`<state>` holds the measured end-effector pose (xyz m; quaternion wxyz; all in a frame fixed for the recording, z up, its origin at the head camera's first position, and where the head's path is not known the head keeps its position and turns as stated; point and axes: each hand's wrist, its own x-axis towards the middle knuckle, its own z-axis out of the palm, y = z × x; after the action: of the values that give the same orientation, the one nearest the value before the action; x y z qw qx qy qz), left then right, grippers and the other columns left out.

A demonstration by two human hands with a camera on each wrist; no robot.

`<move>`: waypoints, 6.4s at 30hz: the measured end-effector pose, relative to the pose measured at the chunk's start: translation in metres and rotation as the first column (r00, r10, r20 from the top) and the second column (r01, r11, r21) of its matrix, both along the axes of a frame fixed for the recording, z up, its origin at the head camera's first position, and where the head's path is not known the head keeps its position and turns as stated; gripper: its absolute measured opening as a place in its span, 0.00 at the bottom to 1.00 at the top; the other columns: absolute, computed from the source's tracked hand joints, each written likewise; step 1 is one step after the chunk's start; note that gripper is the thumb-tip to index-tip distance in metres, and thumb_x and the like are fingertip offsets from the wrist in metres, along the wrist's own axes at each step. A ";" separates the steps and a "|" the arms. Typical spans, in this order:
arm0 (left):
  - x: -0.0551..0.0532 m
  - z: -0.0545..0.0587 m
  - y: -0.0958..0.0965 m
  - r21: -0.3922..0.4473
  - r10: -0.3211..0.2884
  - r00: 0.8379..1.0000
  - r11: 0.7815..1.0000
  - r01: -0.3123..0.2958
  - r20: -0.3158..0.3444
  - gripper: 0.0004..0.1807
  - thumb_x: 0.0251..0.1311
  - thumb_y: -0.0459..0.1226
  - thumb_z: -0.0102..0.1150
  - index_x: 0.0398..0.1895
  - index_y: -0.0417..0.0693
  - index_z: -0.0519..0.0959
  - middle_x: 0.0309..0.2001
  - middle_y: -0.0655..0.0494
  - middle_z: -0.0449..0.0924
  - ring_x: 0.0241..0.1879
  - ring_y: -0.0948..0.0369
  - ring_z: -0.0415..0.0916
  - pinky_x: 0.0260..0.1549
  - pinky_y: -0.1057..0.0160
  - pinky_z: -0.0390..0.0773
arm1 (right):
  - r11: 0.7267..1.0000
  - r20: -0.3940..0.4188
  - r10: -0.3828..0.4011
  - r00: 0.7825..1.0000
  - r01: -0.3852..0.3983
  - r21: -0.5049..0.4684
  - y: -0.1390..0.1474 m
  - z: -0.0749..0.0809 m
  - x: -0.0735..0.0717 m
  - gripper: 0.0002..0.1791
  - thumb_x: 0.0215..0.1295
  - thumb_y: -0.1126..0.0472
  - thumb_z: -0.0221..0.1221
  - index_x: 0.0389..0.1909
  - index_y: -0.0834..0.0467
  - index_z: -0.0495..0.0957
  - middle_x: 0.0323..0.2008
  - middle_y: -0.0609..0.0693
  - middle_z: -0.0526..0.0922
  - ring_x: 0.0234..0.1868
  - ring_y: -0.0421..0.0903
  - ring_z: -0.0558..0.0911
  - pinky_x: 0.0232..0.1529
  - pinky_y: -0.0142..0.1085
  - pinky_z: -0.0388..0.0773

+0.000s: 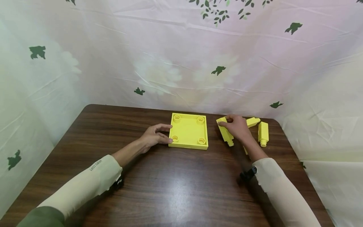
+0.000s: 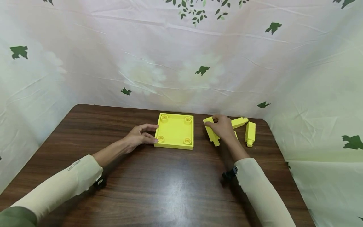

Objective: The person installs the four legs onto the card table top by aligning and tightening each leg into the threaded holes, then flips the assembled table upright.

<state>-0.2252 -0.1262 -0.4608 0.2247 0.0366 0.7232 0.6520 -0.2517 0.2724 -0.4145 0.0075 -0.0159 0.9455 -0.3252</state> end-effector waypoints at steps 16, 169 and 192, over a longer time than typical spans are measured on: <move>0.000 0.007 0.002 0.048 0.027 0.997 0.998 -0.030 0.079 0.40 0.64 0.25 0.80 0.80 0.48 0.78 0.55 0.47 0.79 0.43 0.58 0.87 0.52 0.55 0.97 | 0.968 -0.009 -0.101 0.995 0.096 -0.231 -0.014 0.018 -0.010 0.40 0.77 0.39 0.70 0.76 0.63 0.79 0.70 0.64 0.83 0.64 0.62 0.84 0.63 0.55 0.86; -0.003 0.004 0.009 0.073 0.077 0.986 0.993 -0.088 0.145 0.43 0.63 0.23 0.77 0.82 0.48 0.77 0.72 0.42 0.76 0.45 0.59 0.90 0.54 0.55 0.96 | 0.819 -0.252 0.260 0.932 -0.351 -0.453 -0.168 0.011 -0.062 0.29 0.76 0.53 0.74 0.75 0.52 0.82 0.70 0.52 0.84 0.65 0.54 0.85 0.65 0.50 0.89; -0.001 0.006 0.008 0.067 0.075 0.985 0.994 -0.087 0.155 0.42 0.63 0.24 0.78 0.82 0.48 0.77 0.73 0.41 0.76 0.46 0.59 0.91 0.55 0.55 0.96 | 0.846 -0.234 0.255 0.938 -0.334 -0.416 -0.167 0.007 -0.059 0.30 0.75 0.53 0.76 0.74 0.56 0.83 0.64 0.56 0.88 0.61 0.57 0.88 0.63 0.52 0.90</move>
<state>-0.2266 -0.1183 -0.4552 0.2511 -0.0346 0.6805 0.6875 -0.3108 0.1050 -0.4072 -0.0268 -0.1900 0.8278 -0.5271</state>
